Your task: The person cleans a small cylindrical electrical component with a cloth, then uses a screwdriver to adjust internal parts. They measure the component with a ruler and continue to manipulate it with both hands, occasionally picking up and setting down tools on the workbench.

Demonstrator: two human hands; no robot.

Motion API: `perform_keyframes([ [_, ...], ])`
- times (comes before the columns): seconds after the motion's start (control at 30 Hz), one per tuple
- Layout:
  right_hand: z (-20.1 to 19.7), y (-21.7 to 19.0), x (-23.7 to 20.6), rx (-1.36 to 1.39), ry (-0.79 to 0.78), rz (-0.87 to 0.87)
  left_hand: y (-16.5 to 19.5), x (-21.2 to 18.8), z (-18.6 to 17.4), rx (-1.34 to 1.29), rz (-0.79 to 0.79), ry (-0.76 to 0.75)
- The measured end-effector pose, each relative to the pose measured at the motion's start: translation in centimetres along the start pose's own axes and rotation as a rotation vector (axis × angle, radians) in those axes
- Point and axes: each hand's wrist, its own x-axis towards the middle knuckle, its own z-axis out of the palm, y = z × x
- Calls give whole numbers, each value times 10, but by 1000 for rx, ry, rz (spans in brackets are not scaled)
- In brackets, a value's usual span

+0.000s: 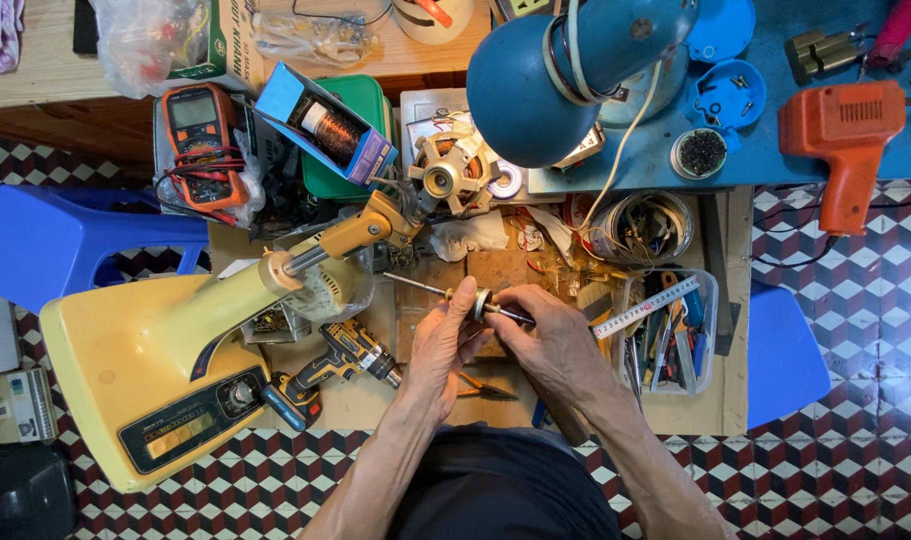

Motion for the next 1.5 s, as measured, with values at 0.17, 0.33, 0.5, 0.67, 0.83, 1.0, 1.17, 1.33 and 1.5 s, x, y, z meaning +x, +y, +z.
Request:
perform_keyframes([
  [0.17, -5, 9, 12, 164, -423, 267, 7, -9, -7, 80, 85, -131],
  [0.33, 5, 27, 9, 596, -552, 329, 26, -26, -12, 143, 164, -313],
  [0.5, 17, 33, -7, 1007, -462, 400, 27, -32, -17, 15, 138, -438],
  [0.67, 18, 33, -16, 1159, -477, 534, 21, -36, -21, -65, 127, -535],
  [0.83, 23, 39, -26, 1252, -498, 494, 17, -39, -18, -76, 12, -480],
  [1.0, 33, 48, -30, 1170, -326, 589, 10, -35, -21, -63, 17, -528],
  [1.17, 53, 44, -32, 909, -220, 568, -10, -35, -26, -148, -16, -368],
  [1.33, 64, 21, -39, 520, -193, 472, -25, -40, -32, -224, -56, -203],
  [1.5, 70, -5, -47, 112, -73, 431, -34, -38, -33, -303, -81, -82],
])
